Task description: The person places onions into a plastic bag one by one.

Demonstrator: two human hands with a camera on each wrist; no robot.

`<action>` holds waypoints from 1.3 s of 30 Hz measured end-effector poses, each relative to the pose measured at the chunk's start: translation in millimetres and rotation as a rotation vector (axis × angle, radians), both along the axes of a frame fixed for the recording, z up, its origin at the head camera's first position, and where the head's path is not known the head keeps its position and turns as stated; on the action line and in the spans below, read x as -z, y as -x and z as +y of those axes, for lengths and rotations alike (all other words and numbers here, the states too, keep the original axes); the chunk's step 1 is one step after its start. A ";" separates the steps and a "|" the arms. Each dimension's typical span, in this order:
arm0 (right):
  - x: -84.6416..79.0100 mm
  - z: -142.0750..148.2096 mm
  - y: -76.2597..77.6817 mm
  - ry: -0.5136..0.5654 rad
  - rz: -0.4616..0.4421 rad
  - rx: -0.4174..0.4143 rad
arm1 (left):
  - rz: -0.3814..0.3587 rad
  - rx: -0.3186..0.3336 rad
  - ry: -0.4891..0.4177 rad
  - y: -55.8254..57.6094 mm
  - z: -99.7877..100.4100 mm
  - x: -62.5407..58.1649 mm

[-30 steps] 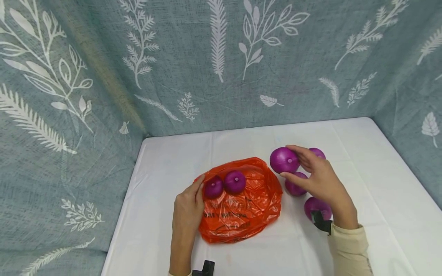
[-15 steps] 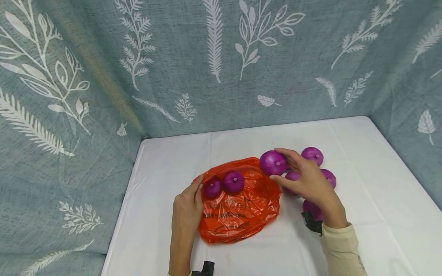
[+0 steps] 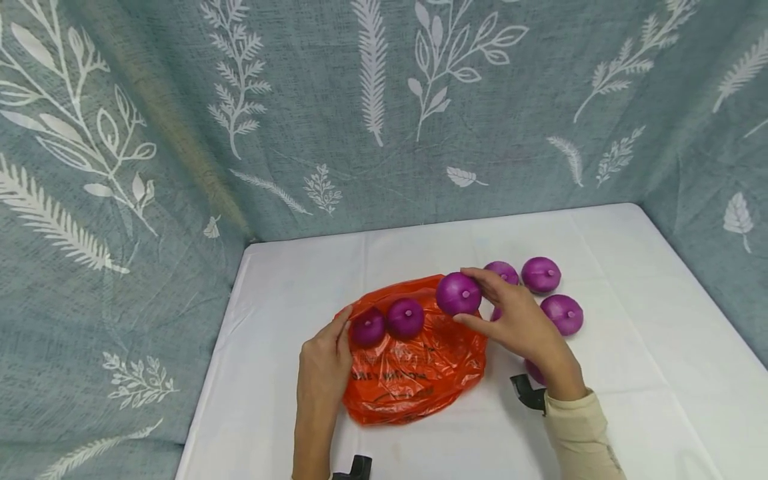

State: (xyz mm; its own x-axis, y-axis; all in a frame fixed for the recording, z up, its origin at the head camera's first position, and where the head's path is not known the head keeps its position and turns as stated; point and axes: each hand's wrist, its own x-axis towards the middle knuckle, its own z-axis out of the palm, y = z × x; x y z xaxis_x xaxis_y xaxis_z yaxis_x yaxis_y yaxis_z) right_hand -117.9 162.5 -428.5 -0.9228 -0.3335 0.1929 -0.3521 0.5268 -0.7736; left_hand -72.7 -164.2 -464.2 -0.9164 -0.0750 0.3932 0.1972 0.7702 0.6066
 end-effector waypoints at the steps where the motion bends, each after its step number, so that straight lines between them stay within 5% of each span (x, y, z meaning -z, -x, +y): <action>1: 0.5 -1.4 0.0 0.002 -0.005 -0.006 | 0.000 -0.001 0.000 -0.1 -0.3 -0.2; 39: 21.5 -24.6 0.7 -0.135 -0.045 0.018 | -0.001 -0.008 -0.012 -0.3 0.8 -0.7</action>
